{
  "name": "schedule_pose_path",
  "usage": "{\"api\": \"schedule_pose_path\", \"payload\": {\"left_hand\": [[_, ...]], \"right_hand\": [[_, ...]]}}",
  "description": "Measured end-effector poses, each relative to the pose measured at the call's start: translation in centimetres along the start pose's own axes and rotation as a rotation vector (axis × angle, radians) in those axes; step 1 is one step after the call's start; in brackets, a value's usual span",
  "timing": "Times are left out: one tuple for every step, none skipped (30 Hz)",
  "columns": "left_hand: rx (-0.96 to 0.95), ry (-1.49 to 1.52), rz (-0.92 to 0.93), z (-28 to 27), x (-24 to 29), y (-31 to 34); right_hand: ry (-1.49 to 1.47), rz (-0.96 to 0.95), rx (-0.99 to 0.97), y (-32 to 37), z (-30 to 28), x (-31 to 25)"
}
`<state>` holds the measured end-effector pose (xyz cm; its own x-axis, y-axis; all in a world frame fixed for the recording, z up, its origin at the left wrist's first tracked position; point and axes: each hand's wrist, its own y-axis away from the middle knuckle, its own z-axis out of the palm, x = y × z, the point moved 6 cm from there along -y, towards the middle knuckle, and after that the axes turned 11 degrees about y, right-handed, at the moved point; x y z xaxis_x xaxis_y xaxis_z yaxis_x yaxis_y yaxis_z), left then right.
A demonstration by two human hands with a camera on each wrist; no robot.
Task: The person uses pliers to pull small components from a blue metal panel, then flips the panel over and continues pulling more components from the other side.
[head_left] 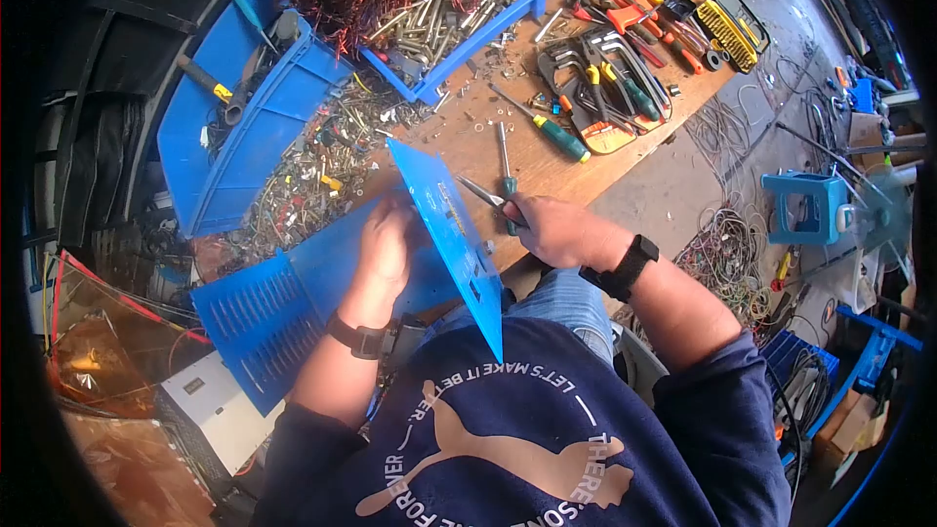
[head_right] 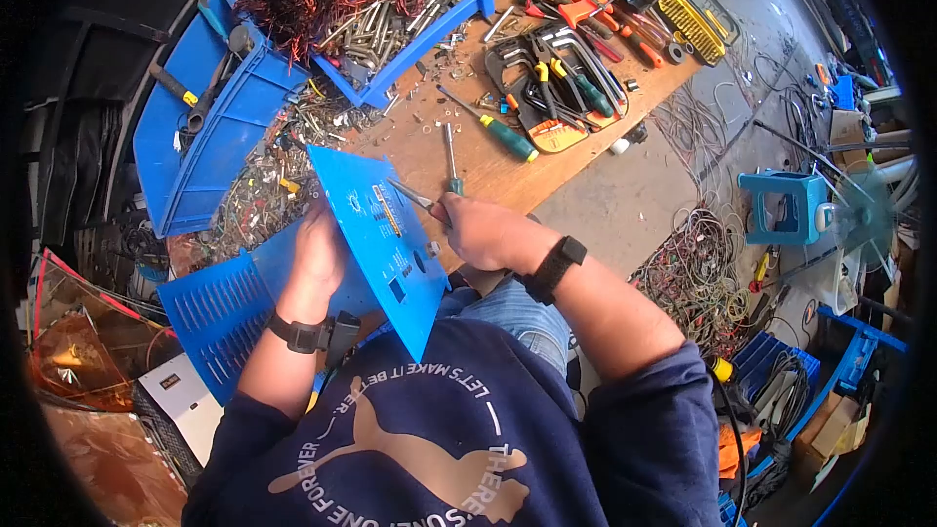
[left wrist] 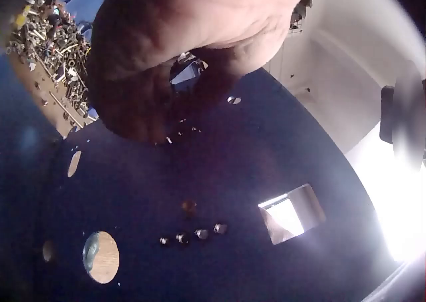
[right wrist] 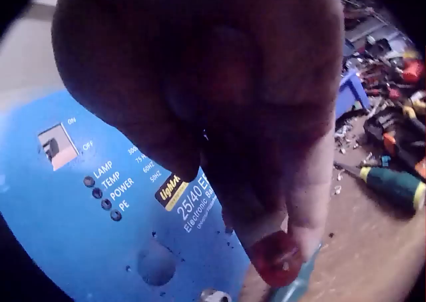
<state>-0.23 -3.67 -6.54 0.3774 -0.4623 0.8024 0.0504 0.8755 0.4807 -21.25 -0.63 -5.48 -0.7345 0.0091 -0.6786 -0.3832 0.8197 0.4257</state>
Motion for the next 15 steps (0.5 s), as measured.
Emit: {"api": "schedule_pose_path", "payload": {"left_hand": [[0.023, 0.039, -0.006, -0.8, -0.3, -0.4], [0.049, 0.079, -0.007, -1.6, -0.5, -0.7], [0.061, 0.109, -0.038, -2.5, -0.6, -0.9], [0.076, 0.142, -0.066, -3.3, -0.5, -1.2], [0.096, 0.177, -0.091, -4.1, -0.3, -1.3], [0.113, 0.258, -0.175, -4.4, -0.3, -1.1], [0.036, 0.391, -0.237, -4.0, 0.1, -1.0], [-0.065, 0.428, -0.235, -4.1, 0.6, -0.9], [-0.171, 0.464, -0.228, -4.1, 1.1, -0.8], [-0.212, 0.481, -0.210, -4.1, 1.8, -0.5], [-0.254, 0.497, -0.190, -4.3, 2.4, 0.0], [-0.294, 0.511, -0.170, -4.4, 3.2, 0.6], [-0.308, 0.544, -0.152, -4.5, 3.9, 1.2], [-0.324, 0.577, -0.133, -4.5, 4.6, 1.9], [-0.342, 0.610, -0.114, -4.6, 5.1, 2.4]], "right_hand": [[-0.017, 0.031, -0.018, 0.2, 0.1, 0.1], [-0.032, 0.057, -0.037, 0.4, 0.3, 0.2], [-0.063, 0.054, -0.020, 0.6, 0.4, 0.3], [-0.092, 0.048, -0.005, 0.9, 0.6, 0.7], [-0.120, 0.037, 0.004, 1.0, 0.9, 1.2], [-0.060, 0.015, 0.072, 0.7, 1.5, 2.3], [-0.176, 0.073, 0.065, 0.7, 1.7, 2.9], [-0.289, 0.135, 0.058, 0.9, 1.7, 3.3], [-0.397, 0.199, 0.055, 1.0, 1.7, 3.9], [-0.439, 0.192, 0.095, 1.0, 1.6, 4.2], [-0.482, 0.184, 0.134, 0.8, 1.8, 4.8], [-0.354, 0.153, 0.172, 0.4, 2.1, 5.8], [-0.431, 0.226, 0.087, 0.6, 1.6, 4.8], [-0.504, 0.251, 0.067, 0.3, 1.5, 4.6], [-0.574, 0.278, 0.048, 0.2, 1.5, 4.4]]}}
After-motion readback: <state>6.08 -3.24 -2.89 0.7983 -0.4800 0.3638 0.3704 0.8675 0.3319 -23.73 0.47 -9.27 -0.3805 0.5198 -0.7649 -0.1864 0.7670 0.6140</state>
